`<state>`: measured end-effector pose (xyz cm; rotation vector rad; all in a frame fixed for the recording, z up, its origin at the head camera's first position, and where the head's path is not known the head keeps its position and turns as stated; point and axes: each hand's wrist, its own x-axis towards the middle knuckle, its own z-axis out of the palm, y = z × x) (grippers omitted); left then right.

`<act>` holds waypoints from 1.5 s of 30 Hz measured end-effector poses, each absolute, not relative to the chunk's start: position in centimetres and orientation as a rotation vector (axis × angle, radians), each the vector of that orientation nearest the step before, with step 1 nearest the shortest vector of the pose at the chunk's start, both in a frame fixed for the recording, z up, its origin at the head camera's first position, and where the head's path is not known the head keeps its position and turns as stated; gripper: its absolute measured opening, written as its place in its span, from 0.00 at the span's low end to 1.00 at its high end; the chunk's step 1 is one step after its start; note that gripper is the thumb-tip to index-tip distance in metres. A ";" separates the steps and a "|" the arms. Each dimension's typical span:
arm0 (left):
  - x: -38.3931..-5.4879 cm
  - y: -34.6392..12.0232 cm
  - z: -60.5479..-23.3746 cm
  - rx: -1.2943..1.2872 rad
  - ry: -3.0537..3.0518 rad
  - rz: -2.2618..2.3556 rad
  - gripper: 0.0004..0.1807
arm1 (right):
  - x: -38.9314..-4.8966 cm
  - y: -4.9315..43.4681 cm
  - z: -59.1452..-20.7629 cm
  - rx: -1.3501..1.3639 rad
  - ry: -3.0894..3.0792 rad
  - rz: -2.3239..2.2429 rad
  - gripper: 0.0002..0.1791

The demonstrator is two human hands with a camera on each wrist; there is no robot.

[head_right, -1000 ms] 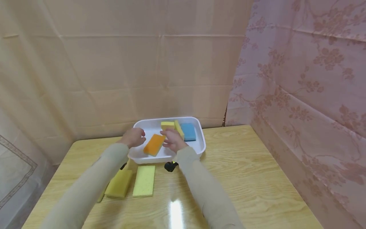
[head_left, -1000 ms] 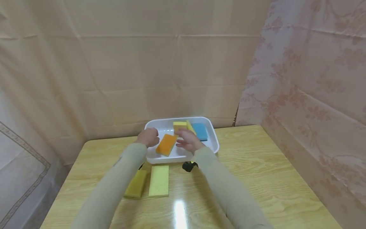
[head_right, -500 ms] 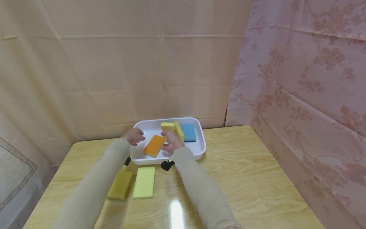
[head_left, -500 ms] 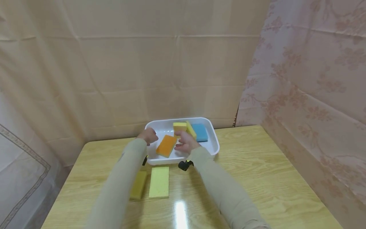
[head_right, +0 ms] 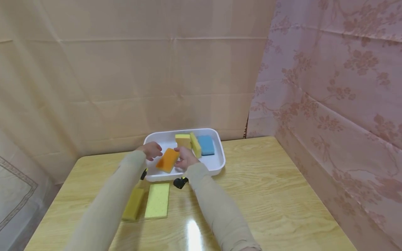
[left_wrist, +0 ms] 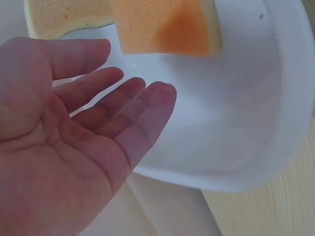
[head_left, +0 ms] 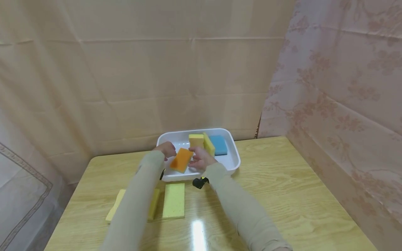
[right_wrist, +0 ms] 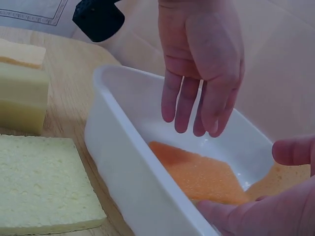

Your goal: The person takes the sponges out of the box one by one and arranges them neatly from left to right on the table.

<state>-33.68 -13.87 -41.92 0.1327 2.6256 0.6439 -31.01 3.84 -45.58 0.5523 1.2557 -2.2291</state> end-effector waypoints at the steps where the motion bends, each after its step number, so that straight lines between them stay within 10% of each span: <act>1: -33.7 -13.8 -42.0 0.128 2.624 0.639 0.23 | -31.0 3.8 -45.6 0.554 1.236 -2.235 0.41; 45: -34.9 -13.6 -44.9 0.081 2.498 0.589 0.09 | -31.1 2.5 -47.9 0.551 1.187 -2.256 0.26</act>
